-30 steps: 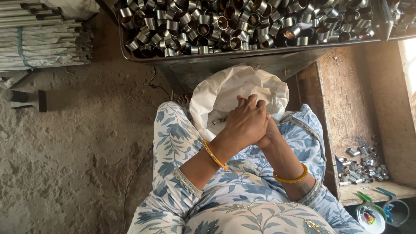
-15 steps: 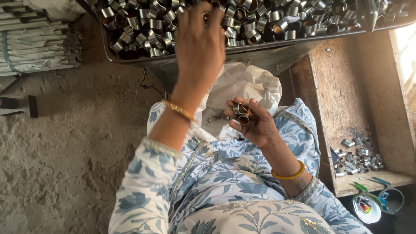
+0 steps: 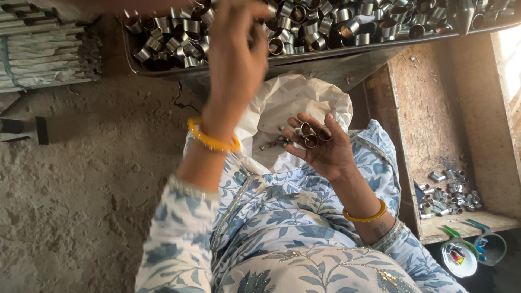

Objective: The person sits on the floor and repeatedly picks small cylindrical metal parts from a white sack, inspects them by hand, and places them into a large metal tray. The person handles the parts one at a time or in small handfuls, transferring them from the sack to the tray throughout the clip.

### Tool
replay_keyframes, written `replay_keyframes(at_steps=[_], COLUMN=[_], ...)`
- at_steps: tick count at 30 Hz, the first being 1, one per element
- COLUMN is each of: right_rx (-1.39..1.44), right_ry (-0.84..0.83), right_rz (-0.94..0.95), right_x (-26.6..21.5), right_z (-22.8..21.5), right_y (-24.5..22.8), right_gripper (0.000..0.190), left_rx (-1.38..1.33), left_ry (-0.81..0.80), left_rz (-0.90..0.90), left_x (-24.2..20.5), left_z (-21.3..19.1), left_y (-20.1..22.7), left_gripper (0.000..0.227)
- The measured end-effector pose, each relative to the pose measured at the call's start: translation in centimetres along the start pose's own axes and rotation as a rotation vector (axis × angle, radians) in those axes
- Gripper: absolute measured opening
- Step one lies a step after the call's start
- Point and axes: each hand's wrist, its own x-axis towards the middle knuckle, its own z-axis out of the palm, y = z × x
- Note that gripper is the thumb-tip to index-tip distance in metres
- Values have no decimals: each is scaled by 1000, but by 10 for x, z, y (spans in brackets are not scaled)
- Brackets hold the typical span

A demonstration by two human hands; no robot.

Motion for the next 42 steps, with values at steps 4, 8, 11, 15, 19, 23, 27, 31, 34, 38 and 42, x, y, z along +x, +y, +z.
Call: replay_keyframes(at_steps=[4,8,11,15,19,23,27,31,34,38,42], right_rx=[54,56,31,-1,-30,-19,27,34,9,-41,-80], right_ry=[-35,49,66,14,25,0,-29,-6,4,20,51], right_rz=[3,-1,-5,-34,-39,-39,-24,-11,-9,-1,57], right_x=[1,4,0,-2,-5,-4,-3,-4,-3,5,13], right_z=[-6,-6,1,10,10,14,20,26,24,11,-4], right_y=[1,2,1,3,3,-1,-3,-8,-8,-4,2], right_gripper=[60,56,51,41,38,43,55,56,55,46,25], left_rx=[-257,-170,54,436,422,457,330,136,-67,32,50], left_ry=[-321,-339,-177,-117,-162,-219,-118,-30,-117,-280,-380], left_rz=[-62,-46,-12,-11,-106,-121,-39,-79,-33,79,-27], left_x=[-57,-71,-52,-6,-1,4,1,-1,-33,-69,-90], left_z=[6,1,3,14,23,35,35,25,12,3,5], left_y=[67,76,44,-4,-23,-42,-43,-15,31,69,71], left_gripper=[18,19,14,30,33,17,18,17,12,8,5])
